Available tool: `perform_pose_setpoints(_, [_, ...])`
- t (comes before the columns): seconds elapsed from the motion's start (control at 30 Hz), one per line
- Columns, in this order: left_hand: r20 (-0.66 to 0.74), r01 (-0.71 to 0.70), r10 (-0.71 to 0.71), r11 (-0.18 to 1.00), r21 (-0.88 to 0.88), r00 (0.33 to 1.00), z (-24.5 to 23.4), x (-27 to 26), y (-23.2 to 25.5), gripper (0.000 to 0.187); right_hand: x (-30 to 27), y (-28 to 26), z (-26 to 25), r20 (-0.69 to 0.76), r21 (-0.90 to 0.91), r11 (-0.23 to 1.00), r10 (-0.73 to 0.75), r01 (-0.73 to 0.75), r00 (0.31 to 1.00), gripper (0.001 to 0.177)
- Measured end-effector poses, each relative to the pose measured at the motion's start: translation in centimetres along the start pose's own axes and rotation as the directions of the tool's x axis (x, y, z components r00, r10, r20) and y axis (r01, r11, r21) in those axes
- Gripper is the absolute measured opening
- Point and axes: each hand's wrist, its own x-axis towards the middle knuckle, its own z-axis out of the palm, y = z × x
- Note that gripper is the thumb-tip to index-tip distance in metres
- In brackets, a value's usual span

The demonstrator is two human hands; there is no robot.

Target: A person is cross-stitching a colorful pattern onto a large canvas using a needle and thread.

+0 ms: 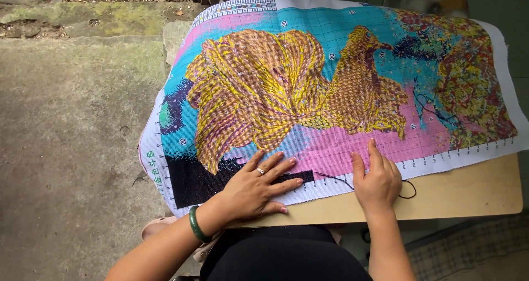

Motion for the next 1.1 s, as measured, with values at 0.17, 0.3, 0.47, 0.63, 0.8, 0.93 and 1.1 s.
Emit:
perform_pose_setpoints(0.17, [-0.021,0.029,-0.028,0.998,0.057,0.999,0.3,-1.2,-0.6,0.08,0.2,-0.1,-0.2,0.018,0.005,1.0,0.011,-0.011,1.0,0.046])
perform_pose_setpoints(0.3, [-0.045,0.099,-0.094,0.986,0.135,0.995,0.3,-2.3,-1.1,0.083,0.4,-0.4,-0.4,0.025,-0.001,1.0,0.022,-0.022,0.999,0.046])
perform_pose_setpoints(0.47, [-0.06,0.184,-0.176,0.969,0.163,0.983,0.5,-3.9,-1.9,0.082,0.3,-0.3,-0.3,0.033,-0.009,0.999,0.035,-0.035,0.999,0.046])
perform_pose_setpoints(0.63, [-0.118,0.341,-0.322,0.913,0.223,0.939,0.4,-5.5,-2.8,0.086,0.3,-0.3,-0.4,0.034,-0.005,0.999,0.039,-0.039,0.999,0.046])
perform_pose_setpoints(0.8, [-0.219,0.468,-0.42,0.842,0.268,0.881,1.4,-7.3,-4.1,0.085,0.4,-0.3,-0.5,0.032,-0.008,0.999,0.035,-0.035,0.999,0.046])
perform_pose_setpoints(0.93, [-0.251,0.542,-0.487,0.802,0.251,0.836,1.7,-7.5,-4.4,0.085,0.4,-0.3,-0.4,0.027,-0.004,0.999,0.035,-0.035,0.999,0.046])
perform_pose_setpoints(1.1, [-0.235,0.629,-0.585,0.743,0.229,0.776,0.4,-7.4,-4.6,0.085,0.2,-0.2,-0.3,0.024,-0.005,1.0,0.029,-0.029,0.999,0.047])
